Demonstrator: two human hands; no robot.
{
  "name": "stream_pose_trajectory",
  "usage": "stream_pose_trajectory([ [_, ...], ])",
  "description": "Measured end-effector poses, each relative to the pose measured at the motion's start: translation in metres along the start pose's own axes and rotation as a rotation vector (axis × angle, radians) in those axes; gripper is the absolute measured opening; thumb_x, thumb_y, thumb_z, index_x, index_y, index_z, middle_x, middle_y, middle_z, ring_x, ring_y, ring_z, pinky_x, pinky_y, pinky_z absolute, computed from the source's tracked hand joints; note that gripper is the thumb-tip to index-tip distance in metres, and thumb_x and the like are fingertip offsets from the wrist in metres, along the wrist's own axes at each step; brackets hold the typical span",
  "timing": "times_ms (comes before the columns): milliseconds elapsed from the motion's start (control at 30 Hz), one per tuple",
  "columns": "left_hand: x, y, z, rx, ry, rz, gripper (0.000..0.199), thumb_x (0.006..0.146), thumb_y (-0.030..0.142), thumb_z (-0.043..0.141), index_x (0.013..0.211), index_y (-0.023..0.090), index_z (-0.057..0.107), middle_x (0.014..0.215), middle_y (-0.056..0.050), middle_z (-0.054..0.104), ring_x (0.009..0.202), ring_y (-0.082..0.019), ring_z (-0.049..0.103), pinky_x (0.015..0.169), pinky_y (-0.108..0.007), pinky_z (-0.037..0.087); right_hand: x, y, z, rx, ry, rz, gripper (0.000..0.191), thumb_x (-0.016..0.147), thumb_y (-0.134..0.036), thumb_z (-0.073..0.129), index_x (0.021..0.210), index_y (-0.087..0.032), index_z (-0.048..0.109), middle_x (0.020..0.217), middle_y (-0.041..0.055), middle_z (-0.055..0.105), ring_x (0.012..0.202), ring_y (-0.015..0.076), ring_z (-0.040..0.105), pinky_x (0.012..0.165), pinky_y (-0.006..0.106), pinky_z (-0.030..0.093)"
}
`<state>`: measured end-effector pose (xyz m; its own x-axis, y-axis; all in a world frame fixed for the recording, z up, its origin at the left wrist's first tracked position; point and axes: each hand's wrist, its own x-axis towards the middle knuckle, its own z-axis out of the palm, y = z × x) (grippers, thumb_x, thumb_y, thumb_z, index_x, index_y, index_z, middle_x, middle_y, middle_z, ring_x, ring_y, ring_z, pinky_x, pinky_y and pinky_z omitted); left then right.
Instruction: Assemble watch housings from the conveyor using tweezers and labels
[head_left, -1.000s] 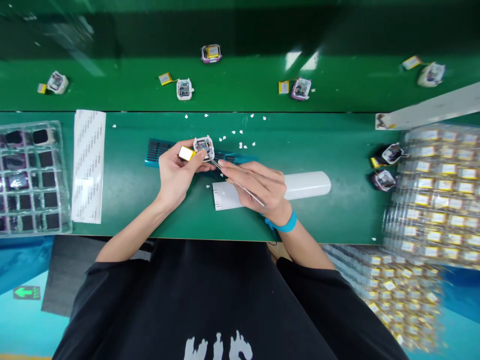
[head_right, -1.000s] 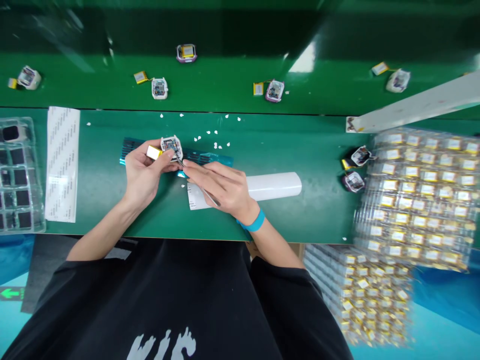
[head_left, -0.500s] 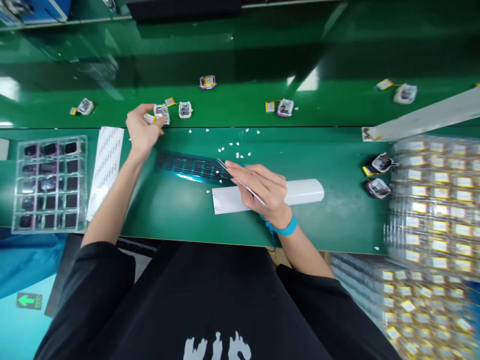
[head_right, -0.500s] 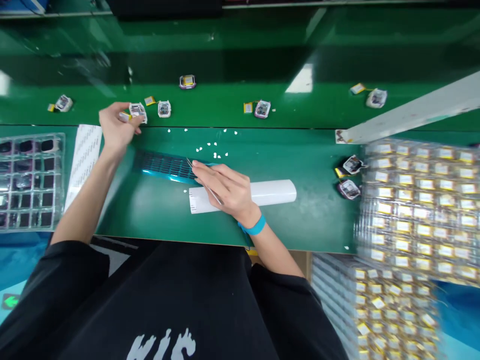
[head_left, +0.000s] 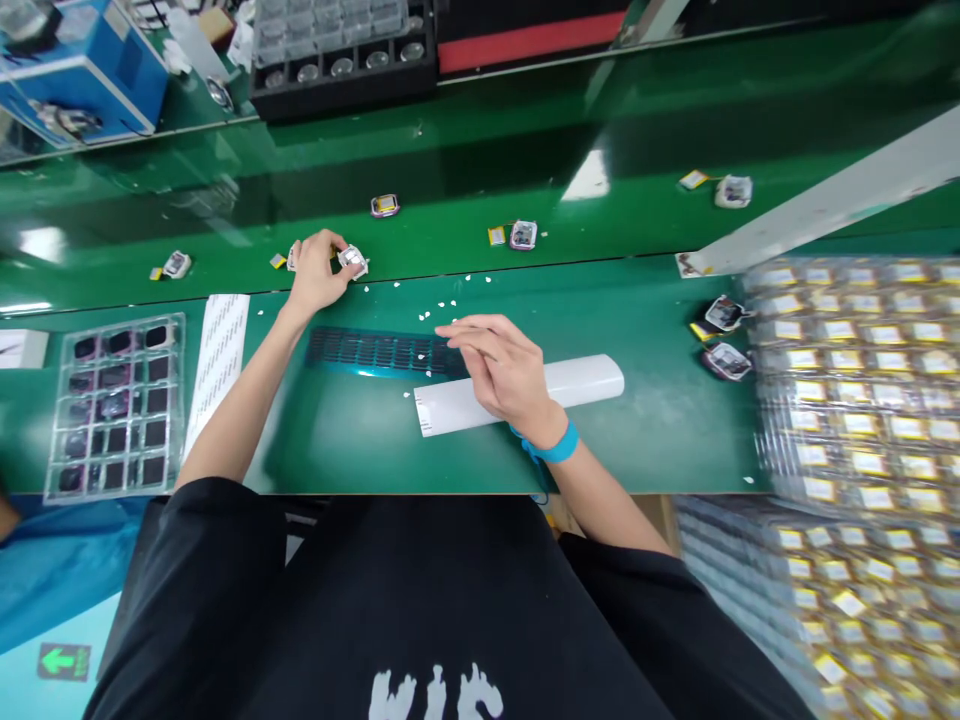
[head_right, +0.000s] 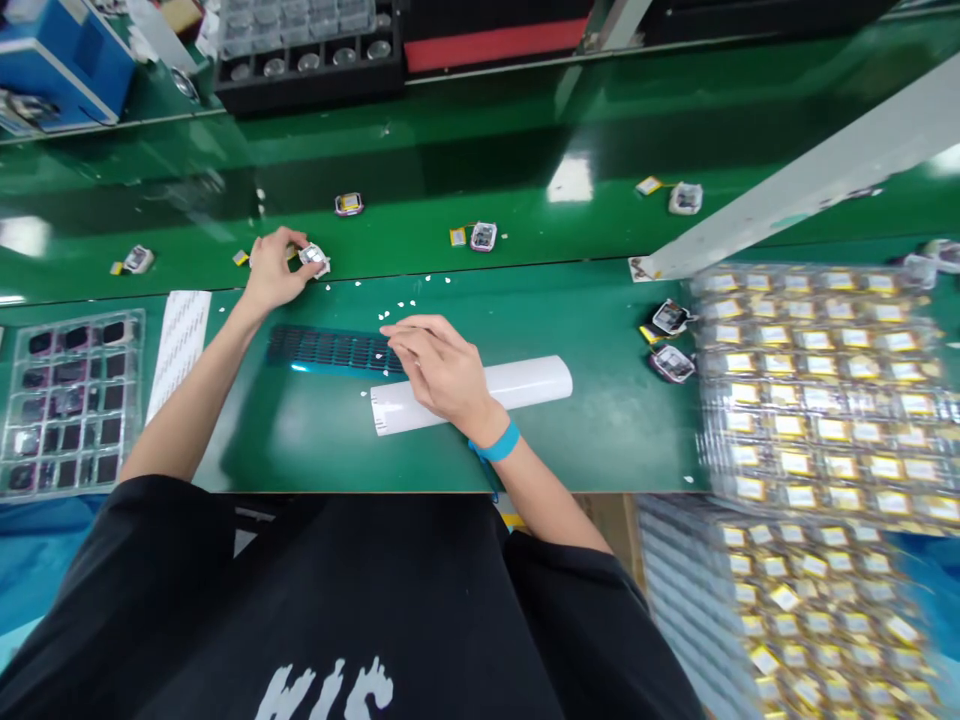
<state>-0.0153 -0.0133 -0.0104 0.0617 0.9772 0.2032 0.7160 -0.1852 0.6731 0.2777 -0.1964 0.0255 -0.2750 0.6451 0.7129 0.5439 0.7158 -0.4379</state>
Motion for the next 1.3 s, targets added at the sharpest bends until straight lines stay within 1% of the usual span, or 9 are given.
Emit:
stream_pose_trajectory([
  [67, -0.017, 0.020, 0.000, -0.177, 0.042, 0.012, 0.037, 0.071, 0.041, 0.091, 0.088, 0.026, 0.062, 0.087, -0.003, 0.077, 0.101, -0.030, 0.075, 0.119, -0.059, 0.044, -0.001, 0.000, 0.001, 0.034, 0.045, 0.034, 0.026, 0.110, -0.014, 0.043, 0.120, -0.023, 0.066, 0.099, 0.0024, 0.080, 0.092, 0.0181, 0.076, 0.082, 0.037, 0.066],
  [133, -0.046, 0.050, 0.001, -0.331, 0.081, 0.033, 0.032, 0.081, 0.046, 0.086, 0.088, 0.026, 0.061, 0.073, 0.001, 0.073, 0.077, -0.022, 0.074, 0.099, -0.044, 0.059, -0.002, -0.001, 0.004, 0.009, 0.078, 0.041, 0.030, 0.111, -0.013, 0.040, 0.125, -0.023, 0.064, 0.090, 0.0011, 0.077, 0.078, 0.0170, 0.072, 0.077, 0.035, 0.063],
  [233, -0.099, 0.101, 0.003, -0.496, 0.065, 0.016, 0.031, 0.090, 0.051, 0.080, 0.102, 0.026, 0.067, 0.066, 0.005, 0.070, 0.060, -0.016, 0.070, 0.069, -0.028, 0.059, -0.003, -0.005, 0.007, -0.008, 0.041, 0.098, 0.027, 0.111, -0.021, 0.044, 0.130, -0.022, 0.064, 0.097, 0.0035, 0.078, 0.077, 0.0166, 0.070, 0.075, 0.033, 0.061],
  [367, -0.150, 0.141, 0.004, -0.664, -0.106, -0.038, 0.038, 0.094, 0.059, 0.075, 0.111, 0.025, 0.072, 0.069, 0.002, 0.074, 0.050, -0.014, 0.068, 0.052, -0.026, 0.057, -0.002, -0.011, 0.008, 0.058, -0.077, 0.187, 0.026, 0.108, -0.032, 0.059, 0.131, -0.022, 0.066, 0.100, 0.0030, 0.077, 0.077, 0.0139, 0.071, 0.065, 0.027, 0.057],
  [567, -0.165, 0.143, 0.010, -0.838, -0.110, -0.192, 0.047, 0.086, 0.062, 0.084, 0.102, 0.024, 0.063, 0.082, -0.001, 0.080, 0.055, -0.016, 0.076, 0.052, -0.025, 0.065, -0.003, -0.010, 0.006, 0.050, -0.021, 0.113, 0.013, 0.104, -0.016, 0.060, 0.106, -0.021, 0.072, 0.100, 0.0017, 0.080, 0.078, 0.0108, 0.073, 0.064, 0.022, 0.056],
  [767, -0.172, 0.146, 0.013, -0.853, -0.072, -0.194, 0.049, 0.086, 0.064, 0.083, 0.099, 0.025, 0.058, 0.082, 0.001, 0.080, 0.057, -0.016, 0.077, 0.056, -0.027, 0.070, -0.005, -0.018, 0.008, -0.046, -0.042, 0.140, 0.013, 0.106, -0.023, 0.062, 0.111, -0.022, 0.075, 0.095, 0.0007, 0.081, 0.070, 0.0101, 0.072, 0.061, 0.022, 0.058],
  [933, -0.178, 0.147, 0.016, -0.780, 0.003, -0.139, 0.040, 0.093, 0.059, 0.078, 0.100, 0.024, 0.060, 0.086, 0.000, 0.082, 0.066, -0.016, 0.081, 0.059, -0.025, 0.070, -0.006, -0.021, 0.010, -0.013, 0.001, 0.129, 0.016, 0.103, -0.015, 0.064, 0.114, -0.021, 0.074, 0.096, 0.0007, 0.081, 0.076, 0.0107, 0.075, 0.063, 0.021, 0.059],
  [1167, -0.181, 0.146, 0.015, -0.619, 0.036, -0.045, 0.032, 0.099, 0.052, 0.074, 0.100, 0.022, 0.064, 0.091, -0.003, 0.084, 0.073, -0.015, 0.082, 0.066, -0.022, 0.069, -0.014, -0.012, 0.006, -0.243, -0.171, 0.011, 0.038, 0.105, -0.007, 0.051, 0.124, -0.030, 0.076, 0.105, -0.0025, 0.082, 0.081, 0.0106, 0.075, 0.066, 0.022, 0.056],
  [1300, -0.181, 0.147, 0.015, -0.691, 0.026, -0.073, 0.029, 0.098, 0.047, 0.076, 0.101, 0.022, 0.062, 0.091, -0.001, 0.083, 0.069, -0.015, 0.081, 0.064, -0.022, 0.069, -0.014, -0.010, 0.007, -0.230, -0.082, -0.005, 0.032, 0.105, -0.009, 0.054, 0.120, -0.027, 0.076, 0.101, -0.0029, 0.083, 0.083, 0.0101, 0.077, 0.067, 0.021, 0.059],
])
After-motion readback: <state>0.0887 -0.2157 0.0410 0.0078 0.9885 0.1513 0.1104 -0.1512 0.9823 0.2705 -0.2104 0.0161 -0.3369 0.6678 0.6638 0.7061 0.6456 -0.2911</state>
